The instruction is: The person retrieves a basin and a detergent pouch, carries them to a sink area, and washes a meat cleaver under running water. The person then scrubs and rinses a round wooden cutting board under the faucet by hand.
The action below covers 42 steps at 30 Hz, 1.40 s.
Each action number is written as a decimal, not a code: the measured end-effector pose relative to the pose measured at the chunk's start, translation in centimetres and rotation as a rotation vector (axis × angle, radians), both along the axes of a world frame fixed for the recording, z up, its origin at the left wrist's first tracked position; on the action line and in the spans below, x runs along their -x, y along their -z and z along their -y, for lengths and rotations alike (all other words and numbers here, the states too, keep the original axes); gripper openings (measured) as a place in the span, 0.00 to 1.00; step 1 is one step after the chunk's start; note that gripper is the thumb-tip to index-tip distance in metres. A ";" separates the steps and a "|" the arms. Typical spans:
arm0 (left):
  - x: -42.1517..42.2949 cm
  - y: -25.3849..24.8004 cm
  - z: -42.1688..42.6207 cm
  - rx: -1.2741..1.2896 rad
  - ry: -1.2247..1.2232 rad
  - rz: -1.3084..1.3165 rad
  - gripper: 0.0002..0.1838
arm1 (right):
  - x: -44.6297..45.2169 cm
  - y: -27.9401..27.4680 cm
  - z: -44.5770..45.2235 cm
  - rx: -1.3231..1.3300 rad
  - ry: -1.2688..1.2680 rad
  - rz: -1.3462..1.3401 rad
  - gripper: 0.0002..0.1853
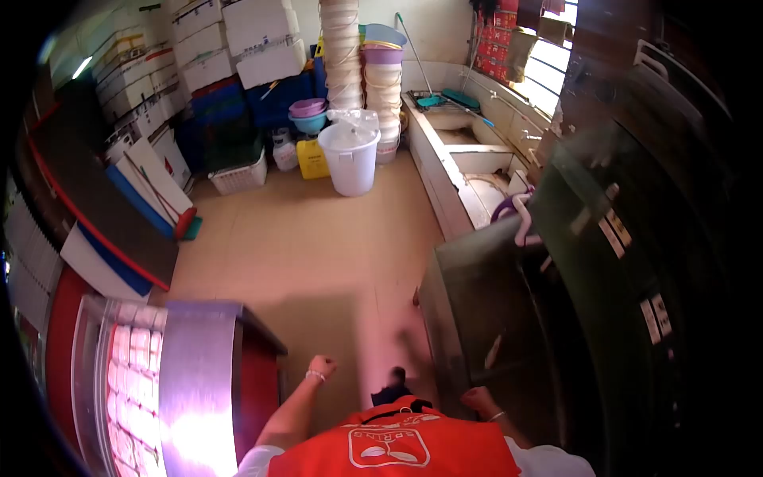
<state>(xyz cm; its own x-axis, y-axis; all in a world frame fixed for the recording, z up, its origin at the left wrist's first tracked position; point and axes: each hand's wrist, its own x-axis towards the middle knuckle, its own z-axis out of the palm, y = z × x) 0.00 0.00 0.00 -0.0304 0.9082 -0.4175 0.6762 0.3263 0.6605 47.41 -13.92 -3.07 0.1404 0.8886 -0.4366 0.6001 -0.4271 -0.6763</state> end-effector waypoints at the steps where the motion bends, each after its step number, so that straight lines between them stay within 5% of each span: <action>1: 0.8 2.1 0.4 -0.012 -0.032 0.039 0.13 | -0.1 0.5 -1.6 -0.012 -0.031 0.042 0.09; 2: 1.3 2.5 2.4 0.047 -0.047 0.002 0.13 | 0.3 0.7 -2.3 -0.016 -0.061 0.083 0.10; 4: 3.0 3.3 -8.9 0.118 -0.033 -0.079 0.12 | 2.8 -6.7 -23.5 -0.093 -0.061 0.063 0.10; 5: 1.9 3.1 -9.2 0.262 0.364 -0.443 0.15 | 2.9 -10.0 -27.9 -0.165 -0.084 0.119 0.10; 6: 1.7 3.6 -6.5 0.424 0.493 -0.491 0.17 | 3.4 -10.9 -30.3 -0.098 -0.104 0.136 0.10; 8: 1.3 3.8 -10.2 0.555 0.295 -0.361 0.16 | 4.3 -13.0 -41.6 -0.344 -0.224 0.264 0.10; 10: 1.7 3.6 -15.4 0.585 0.191 -0.312 0.15 | 6.4 -14.6 -50.0 -0.309 -0.205 0.278 0.08; 14: 3.7 4.9 -27.1 0.587 0.171 -0.299 0.13 | 8.2 -14.3 -60.9 -0.400 -0.112 0.284 0.07; 21: 6.7 3.1 -57.8 0.345 0.343 -0.393 0.11 | 2.9 -8.5 -68.8 -0.175 0.131 0.215 0.08; 22: 6.1 1.8 -64.0 0.254 0.290 -0.353 0.11 | 2.5 -8.1 -69.6 -0.115 0.218 0.161 0.08; 23: 7.3 9.1 -72.2 0.134 -0.012 0.027 0.11 | 1.2 -9.2 -71.0 -0.067 0.305 0.120 0.08; 24: 4.3 0.3 -79.0 0.156 -0.009 0.034 0.09 | 0.8 -9.4 -72.2 -0.015 0.394 0.063 0.08; 26: 2.6 -2.4 -95.1 -0.341 -0.016 0.077 0.12 | -1.8 -10.0 -76.2 0.036 0.462 0.051 0.08; 27: -1.9 -13.3 -99.2 -0.465 0.057 0.158 0.16 | -3.0 -10.0 -78.2 0.065 0.489 0.045 0.08; 28: -3.5 -18.4 -103.8 -0.412 0.050 0.289 0.20 | -4.0 -9.8 -80.7 -0.008 0.457 0.116 0.08; 30: -6.3 -26.0 -113.0 -0.674 0.125 0.152 0.22 | -8.8 -8.4 -87.7 -0.137 0.425 0.149 0.07; 36: -13.9 -39.2 -129.1 -0.820 0.135 0.296 0.33 | -11.9 -15.3 -113.3 -0.428 0.302 0.101 0.09; 42: -19.7 -49.7 -142.1 -0.969 0.199 -0.010 0.38 | -8.4 -23.7 -133.1 -0.690 0.118 0.065 0.10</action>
